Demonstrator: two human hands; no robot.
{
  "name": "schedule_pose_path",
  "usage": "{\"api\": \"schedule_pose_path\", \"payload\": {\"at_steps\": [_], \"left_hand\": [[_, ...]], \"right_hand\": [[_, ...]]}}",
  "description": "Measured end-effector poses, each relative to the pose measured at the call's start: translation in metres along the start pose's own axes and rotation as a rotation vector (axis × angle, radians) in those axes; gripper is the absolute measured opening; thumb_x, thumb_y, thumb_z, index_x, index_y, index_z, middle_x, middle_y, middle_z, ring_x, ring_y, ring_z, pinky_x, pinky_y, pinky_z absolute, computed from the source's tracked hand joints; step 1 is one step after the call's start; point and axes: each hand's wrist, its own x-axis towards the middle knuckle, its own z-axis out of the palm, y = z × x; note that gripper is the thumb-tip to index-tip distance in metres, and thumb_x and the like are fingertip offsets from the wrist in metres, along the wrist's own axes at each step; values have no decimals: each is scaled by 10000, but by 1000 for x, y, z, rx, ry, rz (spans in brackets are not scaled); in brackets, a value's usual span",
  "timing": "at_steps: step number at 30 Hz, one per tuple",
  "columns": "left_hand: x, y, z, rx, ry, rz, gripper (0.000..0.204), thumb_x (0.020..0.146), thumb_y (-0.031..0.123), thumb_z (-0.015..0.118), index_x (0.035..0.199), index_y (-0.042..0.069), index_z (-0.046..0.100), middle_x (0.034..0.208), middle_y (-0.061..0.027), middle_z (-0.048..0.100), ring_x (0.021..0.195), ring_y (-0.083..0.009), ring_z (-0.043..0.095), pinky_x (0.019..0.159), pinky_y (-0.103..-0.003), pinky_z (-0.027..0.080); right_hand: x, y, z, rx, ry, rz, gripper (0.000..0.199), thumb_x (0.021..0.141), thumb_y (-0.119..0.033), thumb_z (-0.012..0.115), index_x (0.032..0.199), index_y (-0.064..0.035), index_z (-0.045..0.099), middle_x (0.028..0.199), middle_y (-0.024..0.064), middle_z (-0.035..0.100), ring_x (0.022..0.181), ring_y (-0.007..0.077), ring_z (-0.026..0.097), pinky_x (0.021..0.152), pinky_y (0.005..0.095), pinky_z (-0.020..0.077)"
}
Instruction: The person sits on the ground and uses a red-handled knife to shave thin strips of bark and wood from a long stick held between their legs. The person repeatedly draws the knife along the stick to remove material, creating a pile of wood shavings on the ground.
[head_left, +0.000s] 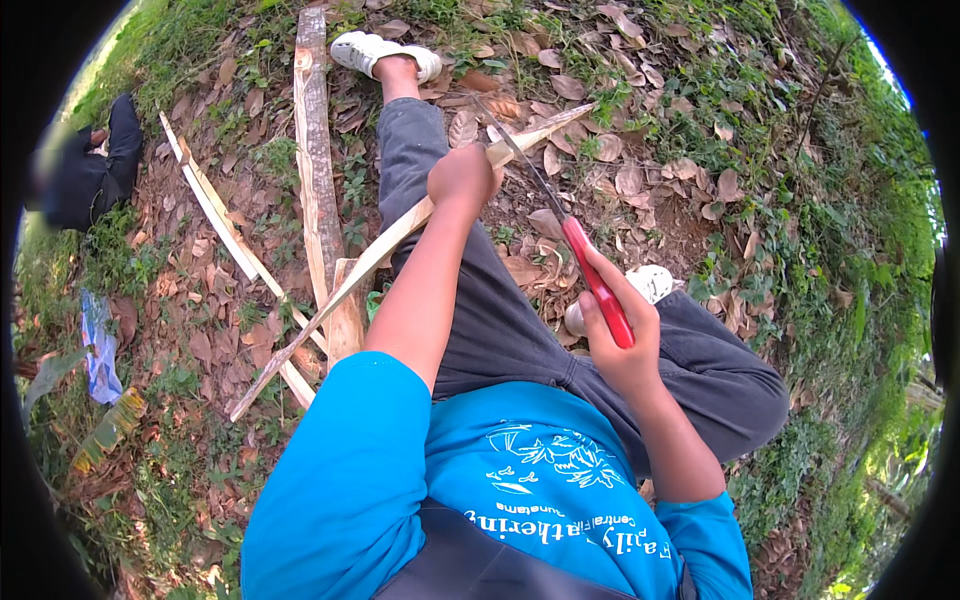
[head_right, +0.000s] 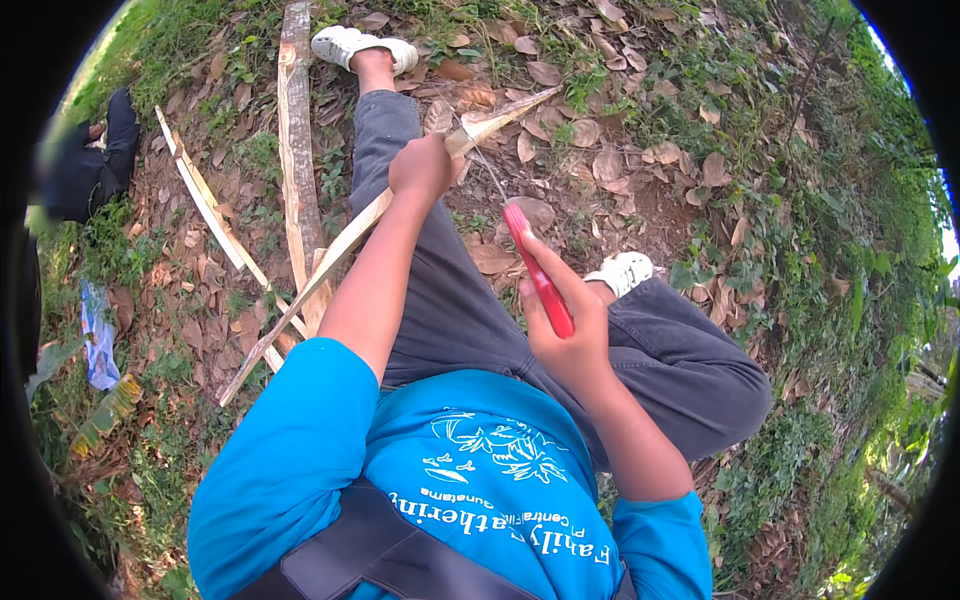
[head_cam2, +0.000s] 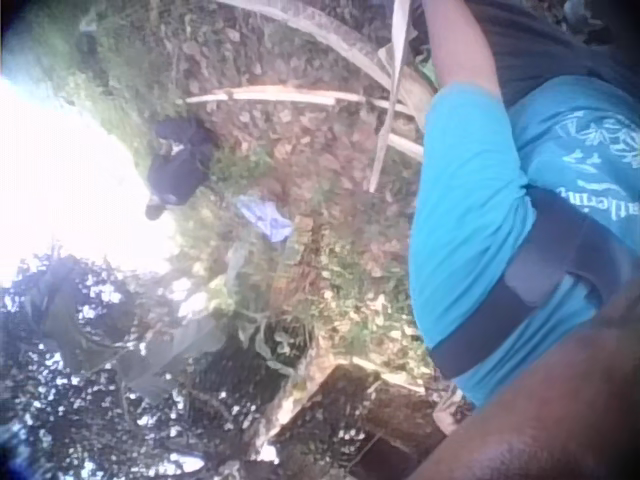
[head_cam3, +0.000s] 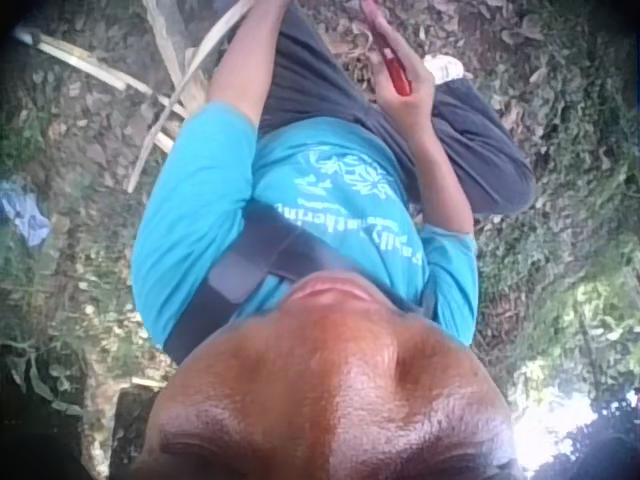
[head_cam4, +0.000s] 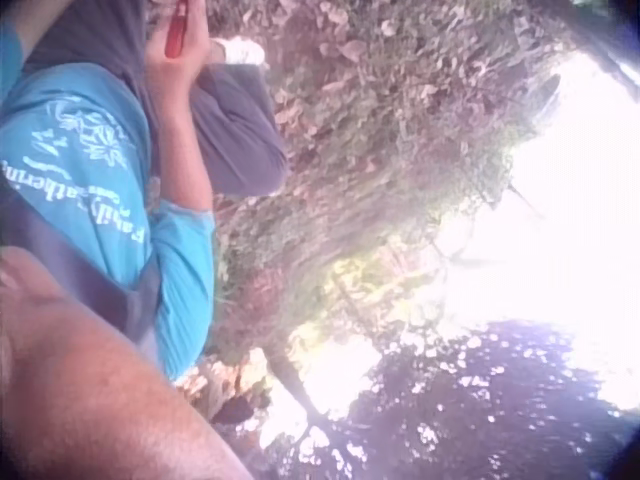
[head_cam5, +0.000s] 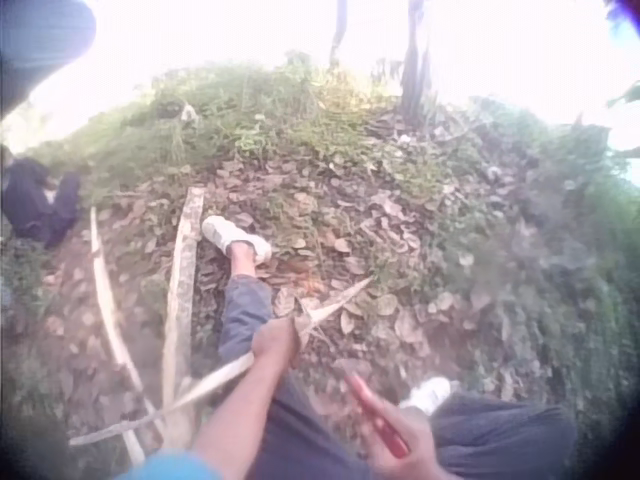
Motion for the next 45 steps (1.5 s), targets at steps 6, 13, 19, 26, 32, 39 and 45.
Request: {"api": "schedule_pose_path", "payload": {"at_steps": [6,13,19,26,32,39,45], "left_hand": [[-7,12,1,65,-142,52,240,914,294,673,1080,144,762,1078,-152,777,1054,-360,744,908,-473,593],[18,10,-1,94,-190,-24,265,895,256,686,1090,112,794,1158,-146,775,1078,-323,751,915,-434,599],[23,12,-9,25,-229,-68,443,830,393,794,1156,92,777,1200,-158,763,1114,-327,736,930,-442,593],[55,-18,0,-104,-292,-66,554,808,439,830,1145,3,770,1171,-222,756,1129,-354,727,953,-441,571],[70,-56,6,-390,-300,-121,449,815,343,812,1013,-58,767,754,-139,749,641,-244,732,627,-378,570],[50,-42,0,-367,-103,24,468,811,327,800,1073,-57,750,955,-210,779,883,-320,776,784,-405,596],[38,-28,-10,-400,-340,10,476,811,318,794,1124,-38,746,1038,-231,773,992,-340,764,849,-413,583]], "right_hand": [[139,53,76,73,43,94,498,961,-42,671,1452,-114,625,1193,170,741,1065,163,697,929,299,522],[64,42,47,55,24,73,489,968,-72,665,1449,-152,628,1172,224,742,1054,248,756,907,335,545],[-9,4,-22,40,-46,157,482,978,10,652,1454,-53,612,1295,151,730,1125,168,699,957,296,518],[33,14,-1,233,3,186,453,967,-6,649,1417,-58,641,1206,159,753,1062,120,685,933,275,516],[58,17,0,168,-114,127,443,978,-38,659,1419,-76,650,1218,155,757,1080,138,694,947,293,521],[39,23,-16,178,-145,123,480,974,1,675,1445,-79,631,1294,144,733,1191,162,671,1025,310,495],[13,3,-17,195,-148,172,482,994,-10,660,1470,-18,582,1376,158,678,1269,182,618,1080,314,450]]}}
